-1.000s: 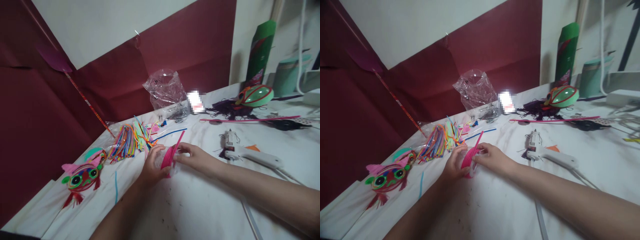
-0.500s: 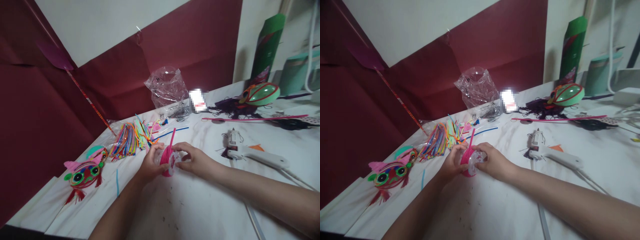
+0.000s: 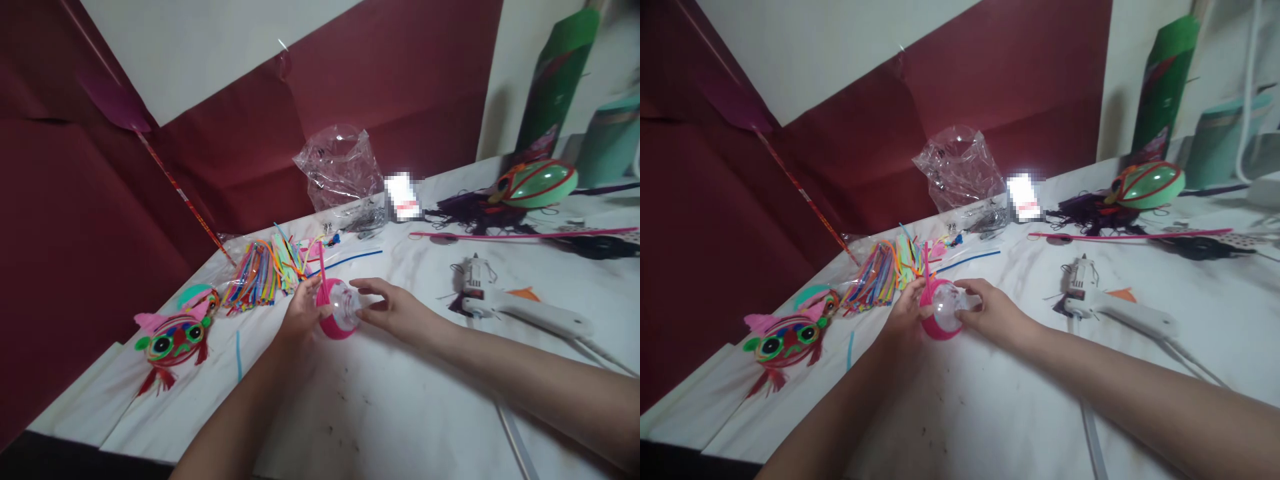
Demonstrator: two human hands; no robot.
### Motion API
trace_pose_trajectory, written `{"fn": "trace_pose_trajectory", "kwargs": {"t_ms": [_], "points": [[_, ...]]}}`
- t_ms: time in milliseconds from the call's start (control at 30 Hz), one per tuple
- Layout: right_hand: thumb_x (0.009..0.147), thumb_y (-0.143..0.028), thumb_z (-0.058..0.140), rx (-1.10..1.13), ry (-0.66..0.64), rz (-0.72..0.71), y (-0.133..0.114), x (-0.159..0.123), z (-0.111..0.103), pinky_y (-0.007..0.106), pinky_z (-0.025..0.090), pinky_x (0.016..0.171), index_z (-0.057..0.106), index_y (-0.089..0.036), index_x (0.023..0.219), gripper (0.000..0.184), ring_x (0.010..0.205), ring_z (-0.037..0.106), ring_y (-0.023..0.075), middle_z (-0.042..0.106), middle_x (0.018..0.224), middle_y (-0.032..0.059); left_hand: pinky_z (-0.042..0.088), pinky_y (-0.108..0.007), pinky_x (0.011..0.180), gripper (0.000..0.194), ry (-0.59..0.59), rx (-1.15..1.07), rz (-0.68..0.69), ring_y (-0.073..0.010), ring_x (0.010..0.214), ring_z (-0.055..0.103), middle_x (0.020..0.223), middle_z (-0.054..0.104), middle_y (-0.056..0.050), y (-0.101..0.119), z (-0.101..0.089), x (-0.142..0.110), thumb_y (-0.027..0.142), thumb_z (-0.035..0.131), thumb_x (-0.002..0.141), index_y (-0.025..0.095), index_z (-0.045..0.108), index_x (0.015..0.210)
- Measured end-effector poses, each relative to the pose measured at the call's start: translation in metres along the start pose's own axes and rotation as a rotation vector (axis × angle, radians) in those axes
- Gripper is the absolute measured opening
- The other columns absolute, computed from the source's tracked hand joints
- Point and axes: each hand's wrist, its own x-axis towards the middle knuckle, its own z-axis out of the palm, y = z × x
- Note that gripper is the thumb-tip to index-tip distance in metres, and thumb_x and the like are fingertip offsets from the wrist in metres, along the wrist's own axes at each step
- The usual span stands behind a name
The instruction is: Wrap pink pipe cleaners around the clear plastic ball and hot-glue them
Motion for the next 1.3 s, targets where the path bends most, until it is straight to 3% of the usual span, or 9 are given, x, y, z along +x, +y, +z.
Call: {"fn": "trace_pose_trajectory", "kwargs": {"t_ms": [167, 400, 633, 800, 967, 1067, 1300], "points": [[0.065, -0.020, 0.072, -0.032, 0.017, 0.028, 0.012, 0.002, 0.004, 0.039, 0.055, 0.081, 0.060, -0.021, 0.123, 0.059, 0.113, 0.060, 0.0290, 0.064, 0.124, 0.0115, 0.051, -0.042, 0.086, 0.055, 0.057, -0.201, -0.127, -0.0265, 0.091, 0.069, 0.099, 0.071, -0.008, 0.006, 0.007, -0.001, 0.025, 0.077, 0.065, 0.020, 0.056, 0.115], [0.064, -0.035, 0.076, 0.023, -0.028, 0.036, 0.010, -0.004, 0.010, 0.038, 0.057, 0.077, 0.048, -0.018, 0.138, 0.080, 0.104, 0.064, 0.0275, 0.062, 0.126, 0.0138, 0.048, -0.042, 0.094, 0.031, -0.049, -0.318, -0.166, -0.0290, 0.101, 0.068, 0.094, 0.074, -0.010, 0.007, 0.009, -0.002, 0.024, 0.066, 0.075, 0.013, 0.062, 0.103], [0.066, -0.037, 0.077, 0.194, -0.050, 0.001, 0.006, -0.001, 0.005, 0.041, 0.051, 0.090, 0.051, -0.020, 0.132, 0.074, 0.112, 0.060, 0.0275, 0.064, 0.126, 0.0116, 0.041, -0.047, 0.104, 0.037, -0.158, -0.384, -0.168, -0.0343, 0.117, 0.059, 0.112, 0.071, -0.015, 0.011, 0.013, -0.003, 0.034, 0.062, 0.078, 0.011, 0.064, 0.107], [0.072, -0.046, 0.072, 0.280, -0.104, -0.045, 0.002, -0.002, 0.004, 0.045, 0.042, 0.102, 0.053, -0.017, 0.128, 0.066, 0.116, 0.057, 0.0275, 0.063, 0.127, 0.0130, 0.044, -0.047, 0.100, 0.038, -0.132, -0.387, -0.162, -0.0331, 0.109, 0.064, 0.103, 0.074, -0.013, 0.009, 0.012, -0.003, 0.032, 0.063, 0.077, 0.011, 0.063, 0.108], [0.072, -0.046, 0.072, 0.298, -0.147, -0.019, -0.004, -0.005, 0.003, 0.043, 0.041, 0.103, 0.052, -0.015, 0.129, 0.068, 0.115, 0.057, 0.0269, 0.063, 0.126, 0.0136, 0.044, -0.046, 0.100, 0.032, -0.120, -0.370, -0.191, -0.0321, 0.105, 0.065, 0.096, 0.075, -0.013, 0.006, 0.012, -0.003, 0.033, 0.063, 0.077, 0.010, 0.065, 0.100], [0.070, -0.045, 0.075, 0.349, -0.158, -0.012, -0.006, -0.005, 0.002, 0.043, 0.042, 0.103, 0.054, -0.017, 0.129, 0.069, 0.119, 0.056, 0.0281, 0.063, 0.128, 0.0126, 0.041, -0.047, 0.103, 0.038, -0.125, -0.396, -0.194, -0.0337, 0.114, 0.061, 0.100, 0.074, -0.014, 0.008, 0.012, -0.002, 0.035, 0.062, 0.078, 0.009, 0.064, 0.106], [0.078, -0.030, 0.059, 0.512, -0.071, 0.234, -0.011, -0.006, 0.000, 0.036, 0.053, 0.085, 0.051, -0.020, 0.133, 0.056, 0.111, 0.061, 0.0245, 0.060, 0.132, 0.0105, 0.037, -0.050, 0.107, 0.051, -0.143, -0.423, -0.164, -0.0351, 0.124, 0.053, 0.116, 0.069, -0.016, 0.004, 0.008, 0.000, 0.038, 0.057, 0.081, 0.010, 0.057, 0.123]]}}
